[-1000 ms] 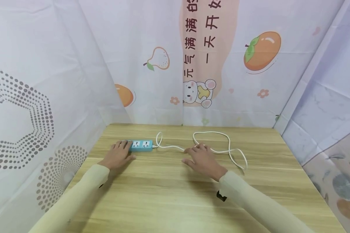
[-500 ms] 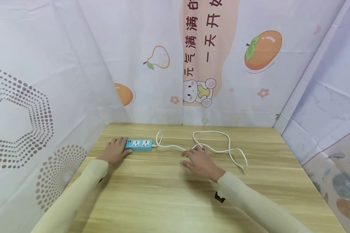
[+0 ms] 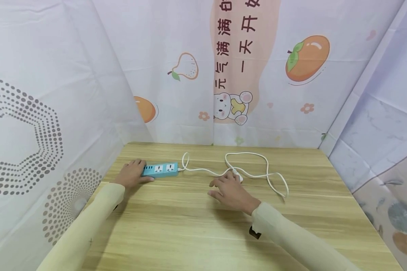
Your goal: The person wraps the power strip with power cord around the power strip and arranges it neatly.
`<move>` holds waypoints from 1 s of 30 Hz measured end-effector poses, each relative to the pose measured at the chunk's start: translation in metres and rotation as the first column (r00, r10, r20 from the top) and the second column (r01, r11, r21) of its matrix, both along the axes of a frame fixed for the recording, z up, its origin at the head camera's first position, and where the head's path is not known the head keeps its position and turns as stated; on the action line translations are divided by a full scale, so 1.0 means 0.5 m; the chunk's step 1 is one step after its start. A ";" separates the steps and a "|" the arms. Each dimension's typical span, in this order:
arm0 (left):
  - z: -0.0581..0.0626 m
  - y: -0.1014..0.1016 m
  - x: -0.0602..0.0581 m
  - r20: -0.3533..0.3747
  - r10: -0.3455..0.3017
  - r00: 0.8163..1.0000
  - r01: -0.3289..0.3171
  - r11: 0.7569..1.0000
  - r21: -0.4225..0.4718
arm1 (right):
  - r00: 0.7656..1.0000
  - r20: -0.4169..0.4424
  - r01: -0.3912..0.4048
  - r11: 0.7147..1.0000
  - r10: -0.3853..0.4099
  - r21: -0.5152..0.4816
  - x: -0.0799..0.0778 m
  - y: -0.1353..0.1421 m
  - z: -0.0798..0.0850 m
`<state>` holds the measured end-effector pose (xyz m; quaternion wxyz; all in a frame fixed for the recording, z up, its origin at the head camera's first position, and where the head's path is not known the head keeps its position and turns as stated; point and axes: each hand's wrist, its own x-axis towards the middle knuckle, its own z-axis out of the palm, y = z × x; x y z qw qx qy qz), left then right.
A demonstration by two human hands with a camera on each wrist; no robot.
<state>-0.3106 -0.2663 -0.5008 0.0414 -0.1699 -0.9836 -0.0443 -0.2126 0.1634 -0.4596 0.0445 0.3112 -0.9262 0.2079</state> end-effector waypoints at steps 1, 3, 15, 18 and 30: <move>0.000 0.001 -0.001 0.005 -0.005 1.000 0.005 1.000 -0.007 | 1.000 0.001 -0.002 1.000 0.002 0.001 0.000 0.001 -0.001; 0.001 0.002 -0.002 0.020 -0.017 1.000 0.017 1.000 -0.014 | 1.000 0.004 -0.009 1.000 0.009 -0.003 0.000 0.002 -0.003; 0.016 0.016 -0.003 0.099 -0.069 0.993 0.070 0.997 -0.014 | 0.999 -0.006 -0.033 0.999 0.033 0.009 0.003 0.004 -0.013; 0.015 0.017 -0.004 0.111 -0.078 0.991 0.081 0.997 -0.019 | 0.999 -0.008 -0.042 0.999 0.042 0.008 0.003 0.003 -0.016; 0.011 0.016 0.004 0.144 -0.084 0.986 0.088 0.996 -0.021 | 0.999 -0.011 -0.033 0.999 0.033 0.009 0.001 0.006 -0.024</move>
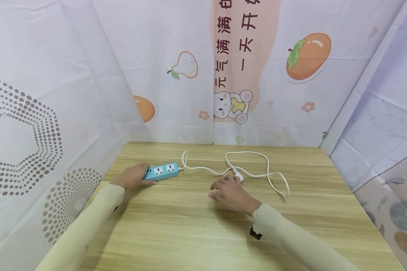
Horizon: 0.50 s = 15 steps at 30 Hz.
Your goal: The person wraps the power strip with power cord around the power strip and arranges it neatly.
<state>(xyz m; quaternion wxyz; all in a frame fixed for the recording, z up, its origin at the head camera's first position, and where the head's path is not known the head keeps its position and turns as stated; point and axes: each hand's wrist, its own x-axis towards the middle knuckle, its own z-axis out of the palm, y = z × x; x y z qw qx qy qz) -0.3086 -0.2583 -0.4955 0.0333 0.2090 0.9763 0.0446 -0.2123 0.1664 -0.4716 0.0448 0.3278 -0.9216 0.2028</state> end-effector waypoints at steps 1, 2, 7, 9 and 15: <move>0.001 0.001 0.002 -0.005 -0.010 1.000 0.010 1.000 -0.010 | 1.000 -0.001 -0.001 1.000 0.001 -0.003 0.000 0.000 0.001; 0.002 0.001 0.005 -0.007 -0.015 1.000 0.015 1.000 -0.017 | 1.000 -0.002 -0.002 1.000 0.002 -0.005 0.000 -0.001 0.001; 0.008 0.000 0.018 -0.015 -0.021 1.000 0.020 1.000 -0.009 | 1.000 0.004 -0.005 1.000 0.005 -0.009 0.001 -0.003 0.004; 0.011 -0.001 0.023 -0.018 -0.015 1.000 0.015 1.000 0.013 | 1.000 0.013 -0.002 1.000 0.002 -0.009 0.001 -0.004 0.005; 0.024 0.005 0.045 -0.023 0.006 1.000 -0.004 0.996 0.093 | 0.999 0.048 -0.009 1.000 0.010 -0.030 0.002 -0.010 0.010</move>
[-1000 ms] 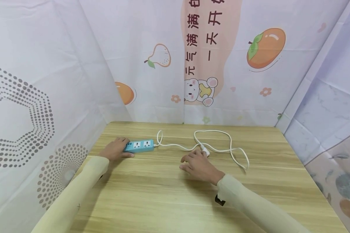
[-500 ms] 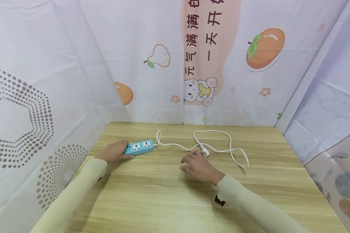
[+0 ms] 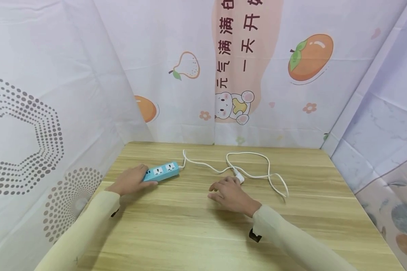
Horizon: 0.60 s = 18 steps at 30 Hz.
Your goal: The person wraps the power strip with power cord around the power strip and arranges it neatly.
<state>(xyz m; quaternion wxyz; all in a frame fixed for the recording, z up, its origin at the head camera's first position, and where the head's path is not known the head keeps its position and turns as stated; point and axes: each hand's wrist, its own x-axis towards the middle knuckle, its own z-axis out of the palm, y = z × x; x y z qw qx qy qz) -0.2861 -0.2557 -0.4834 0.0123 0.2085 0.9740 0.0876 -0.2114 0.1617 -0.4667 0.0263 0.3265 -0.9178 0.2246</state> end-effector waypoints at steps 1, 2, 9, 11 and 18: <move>0.003 0.002 0.004 0.002 0.004 1.000 -0.004 1.000 0.013 | 1.000 0.003 -0.003 1.000 0.003 -0.005 0.000 -0.002 0.001; 0.006 0.005 0.008 0.005 0.011 1.000 -0.012 0.999 0.033 | 1.000 0.004 -0.006 1.000 0.006 -0.009 0.000 -0.004 0.002; 0.028 0.027 0.033 0.015 0.075 0.997 -0.076 0.983 0.167 | 1.000 0.020 -0.007 1.000 0.007 -0.017 0.002 -0.016 0.008; 0.034 0.033 0.038 -0.001 0.072 0.997 -0.070 0.979 0.191 | 1.000 0.027 -0.009 1.000 0.010 -0.022 0.003 -0.019 0.008; 0.056 0.065 0.056 -0.085 0.008 0.996 0.014 0.967 0.256 | 1.000 0.025 0.001 1.000 0.000 -0.030 -0.001 -0.024 0.004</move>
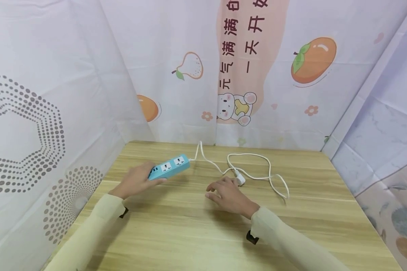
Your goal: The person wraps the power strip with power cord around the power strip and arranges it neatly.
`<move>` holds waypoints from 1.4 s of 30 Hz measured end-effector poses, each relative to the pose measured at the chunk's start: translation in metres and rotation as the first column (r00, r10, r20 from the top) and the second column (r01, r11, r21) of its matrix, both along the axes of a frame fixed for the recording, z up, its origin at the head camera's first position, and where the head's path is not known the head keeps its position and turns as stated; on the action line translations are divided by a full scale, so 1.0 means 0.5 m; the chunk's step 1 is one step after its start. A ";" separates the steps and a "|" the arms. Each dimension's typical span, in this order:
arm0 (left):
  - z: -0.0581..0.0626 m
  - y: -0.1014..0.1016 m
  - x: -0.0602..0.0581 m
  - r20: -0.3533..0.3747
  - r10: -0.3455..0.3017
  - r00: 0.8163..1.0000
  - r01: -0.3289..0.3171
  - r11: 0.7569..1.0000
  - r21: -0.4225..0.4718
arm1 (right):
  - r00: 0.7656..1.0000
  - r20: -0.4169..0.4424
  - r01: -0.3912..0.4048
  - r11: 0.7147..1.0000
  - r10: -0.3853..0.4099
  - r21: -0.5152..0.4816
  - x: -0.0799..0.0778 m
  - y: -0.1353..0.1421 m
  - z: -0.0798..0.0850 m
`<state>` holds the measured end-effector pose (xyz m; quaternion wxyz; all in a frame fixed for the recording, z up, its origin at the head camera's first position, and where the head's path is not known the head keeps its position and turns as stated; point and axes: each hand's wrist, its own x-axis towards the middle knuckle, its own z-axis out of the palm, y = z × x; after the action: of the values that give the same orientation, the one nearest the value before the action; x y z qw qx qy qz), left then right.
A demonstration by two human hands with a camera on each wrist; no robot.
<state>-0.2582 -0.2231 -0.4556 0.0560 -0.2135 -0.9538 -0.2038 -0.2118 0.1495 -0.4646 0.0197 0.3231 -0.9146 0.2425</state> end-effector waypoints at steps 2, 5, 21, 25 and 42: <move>0.007 0.014 0.007 -0.018 -0.013 1.000 0.014 1.000 0.013 | 1.000 0.000 0.018 1.000 -0.018 -0.012 -0.001 -0.002 0.002; 0.020 0.035 0.017 -0.051 -0.039 0.998 0.041 0.998 0.043 | 0.999 0.002 0.050 0.998 -0.050 -0.034 -0.002 -0.003 0.003; 0.059 0.112 0.039 -0.115 -0.144 0.983 0.164 0.969 0.185 | 0.995 -0.034 0.085 0.977 -0.094 -0.195 0.003 0.010 0.016; 0.060 0.116 0.041 -0.100 -0.144 0.984 0.163 0.964 0.210 | 0.996 -0.025 0.075 0.973 -0.082 -0.218 0.010 0.014 0.017; 0.078 0.076 0.027 -0.055 -0.129 0.990 0.139 0.960 0.244 | 0.978 -0.172 0.001 0.827 -0.117 -0.562 0.010 0.021 0.018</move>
<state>-0.2446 -0.1853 -0.4165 0.0863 -0.2727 -0.9032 -0.3201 -0.2069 0.1599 -0.4555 0.2119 0.2972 -0.8066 0.4649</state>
